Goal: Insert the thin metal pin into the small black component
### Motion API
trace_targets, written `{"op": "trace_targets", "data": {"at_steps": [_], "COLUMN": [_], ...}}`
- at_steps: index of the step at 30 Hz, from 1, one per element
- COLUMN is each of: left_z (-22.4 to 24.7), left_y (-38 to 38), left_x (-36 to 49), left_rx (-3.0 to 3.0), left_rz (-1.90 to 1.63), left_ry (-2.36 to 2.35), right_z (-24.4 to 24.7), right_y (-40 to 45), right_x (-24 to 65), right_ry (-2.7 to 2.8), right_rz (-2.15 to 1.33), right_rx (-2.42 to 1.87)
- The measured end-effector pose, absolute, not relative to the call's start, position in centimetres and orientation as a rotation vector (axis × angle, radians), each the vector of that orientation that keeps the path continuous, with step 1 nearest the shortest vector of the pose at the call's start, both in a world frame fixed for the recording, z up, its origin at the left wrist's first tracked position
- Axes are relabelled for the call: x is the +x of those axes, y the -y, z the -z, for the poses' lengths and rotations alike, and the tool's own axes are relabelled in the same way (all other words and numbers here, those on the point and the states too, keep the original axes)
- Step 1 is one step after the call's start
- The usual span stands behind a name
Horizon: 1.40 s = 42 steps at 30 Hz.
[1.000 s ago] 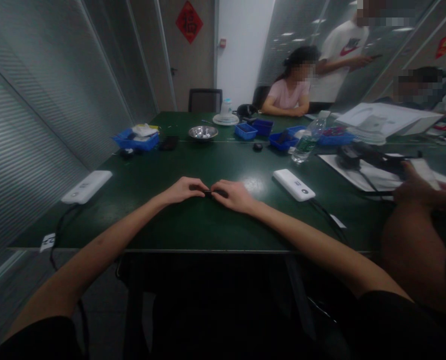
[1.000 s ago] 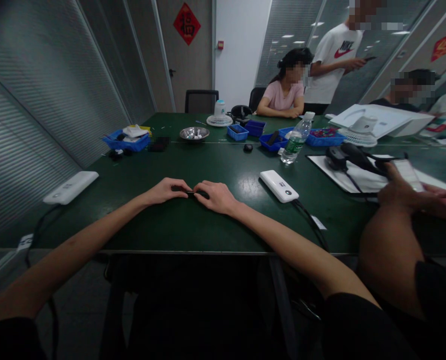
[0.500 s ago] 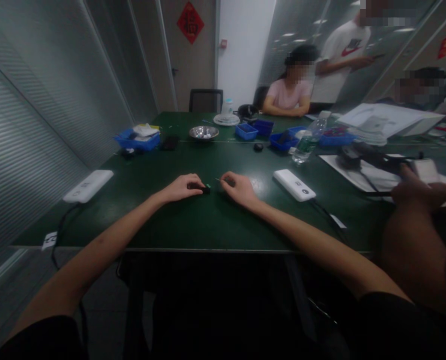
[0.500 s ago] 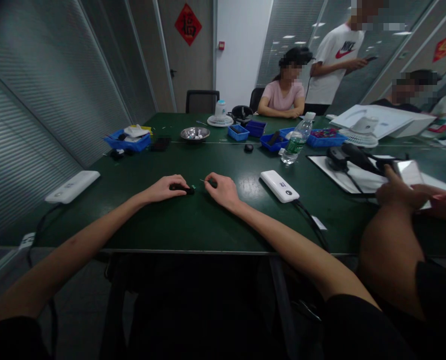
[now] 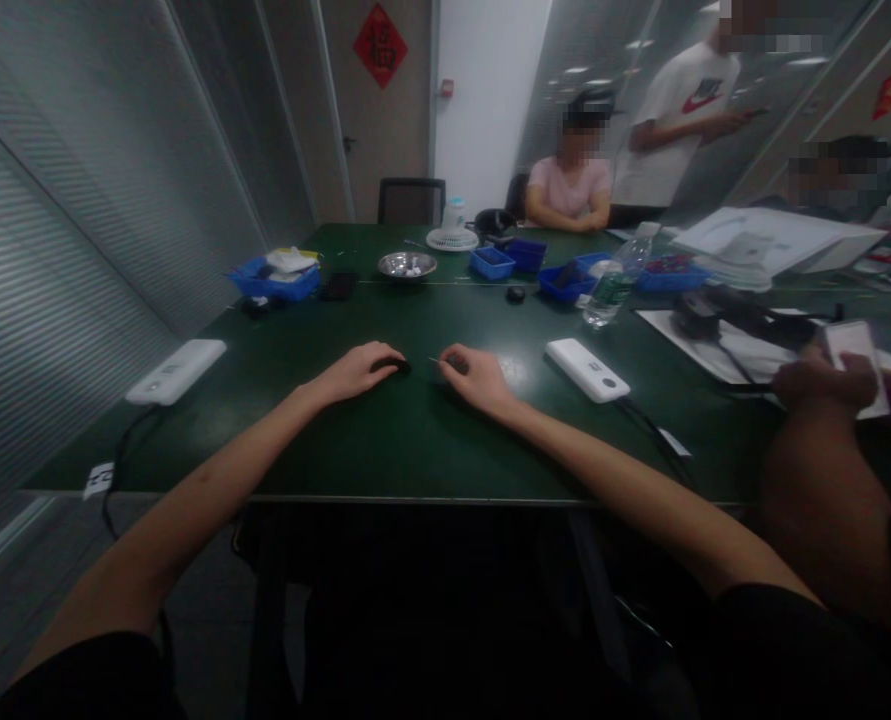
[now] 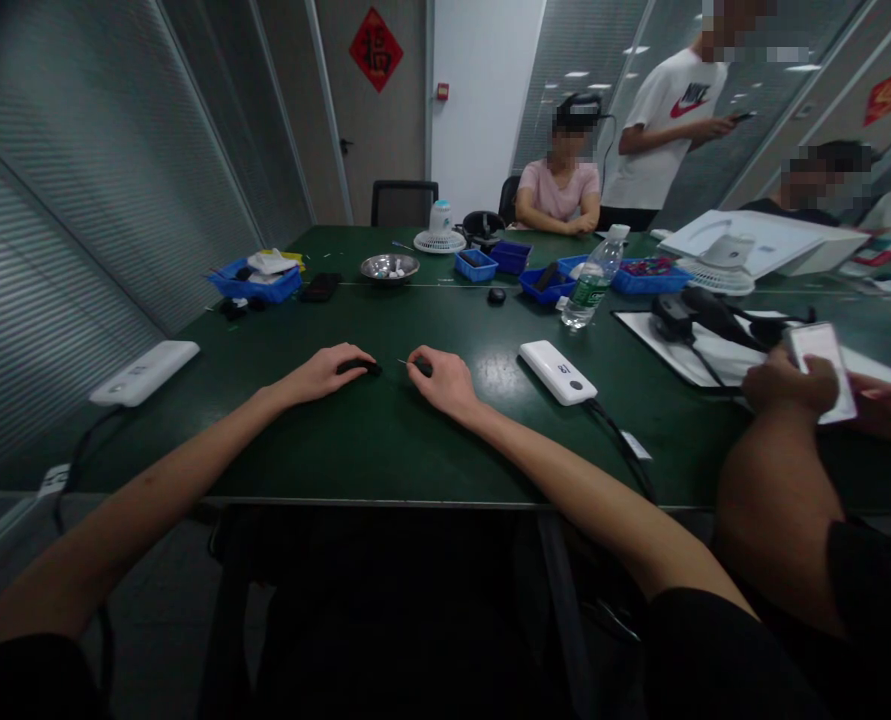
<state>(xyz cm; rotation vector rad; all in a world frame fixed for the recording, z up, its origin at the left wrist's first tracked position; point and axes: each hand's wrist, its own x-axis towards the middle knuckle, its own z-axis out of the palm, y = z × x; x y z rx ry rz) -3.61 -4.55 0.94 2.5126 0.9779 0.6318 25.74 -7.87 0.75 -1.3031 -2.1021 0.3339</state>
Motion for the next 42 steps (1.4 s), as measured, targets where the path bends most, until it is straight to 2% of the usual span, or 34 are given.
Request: {"op": "trace_targets", "data": {"at_steps": [7, 13, 20, 30, 37, 42], "left_z": [-0.4, 0.2, 0.7, 0.7, 0.8, 1.0], "left_y": [0.8, -0.1, -0.6, -0.3, -0.5, -0.8], "left_x": [-13.3, -19.6, -19.8, -20.1, -20.0, -20.2], "left_rx": [2.375, 2.180, 2.357, 2.169, 2.233, 1.881], "left_rz": [-0.798, -0.737, -0.572, -0.858, -0.873, -1.073], "left_ry": [-1.622, -2.122, -2.071, -2.045, -2.018, -1.967], "right_z": [-1.0, -1.0, -1.1, -1.2, -1.0, -0.9], "right_y": [8.2, 8.3, 8.3, 8.4, 8.3, 8.3], "right_x": [25.7, 25.6, 25.6, 25.7, 25.6, 25.6], "right_ry": [2.122, 2.136, 2.144, 2.162, 2.163, 2.187], "right_rz": [-0.333, -0.328, -0.326, -0.347, -0.334, -0.334], "right_rx": [-1.296, -1.293, -1.308, -1.289, -1.308, -1.291]}}
